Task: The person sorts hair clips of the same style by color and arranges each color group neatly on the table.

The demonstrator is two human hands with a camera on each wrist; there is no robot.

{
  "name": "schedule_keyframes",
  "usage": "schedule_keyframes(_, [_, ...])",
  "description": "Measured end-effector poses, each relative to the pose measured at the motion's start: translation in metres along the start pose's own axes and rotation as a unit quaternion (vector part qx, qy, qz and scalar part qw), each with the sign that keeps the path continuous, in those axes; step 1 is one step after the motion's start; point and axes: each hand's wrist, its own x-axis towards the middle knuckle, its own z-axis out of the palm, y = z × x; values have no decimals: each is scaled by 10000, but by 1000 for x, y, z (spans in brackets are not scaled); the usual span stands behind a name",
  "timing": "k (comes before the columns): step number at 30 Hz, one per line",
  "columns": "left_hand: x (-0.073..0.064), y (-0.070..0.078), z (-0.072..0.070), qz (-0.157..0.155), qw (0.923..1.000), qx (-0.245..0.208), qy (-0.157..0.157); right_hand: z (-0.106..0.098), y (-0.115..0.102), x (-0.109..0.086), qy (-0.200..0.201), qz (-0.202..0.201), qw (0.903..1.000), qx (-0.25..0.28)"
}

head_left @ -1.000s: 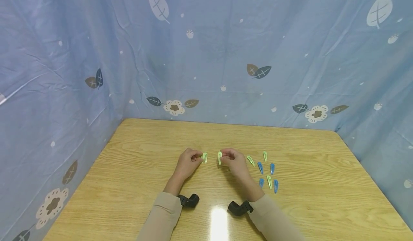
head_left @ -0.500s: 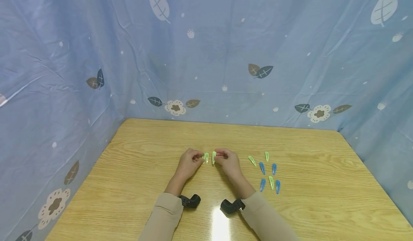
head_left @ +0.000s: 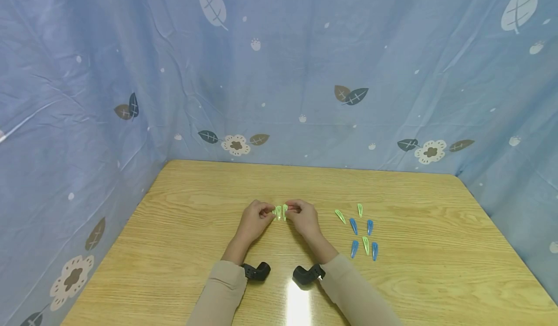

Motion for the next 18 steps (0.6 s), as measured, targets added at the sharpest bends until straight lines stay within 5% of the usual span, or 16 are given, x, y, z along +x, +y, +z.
schedule_keyframes(18, [0, 2, -1, -57, 10000, -38, -29, 1, -15, 5, -224, 275, 9963, -787])
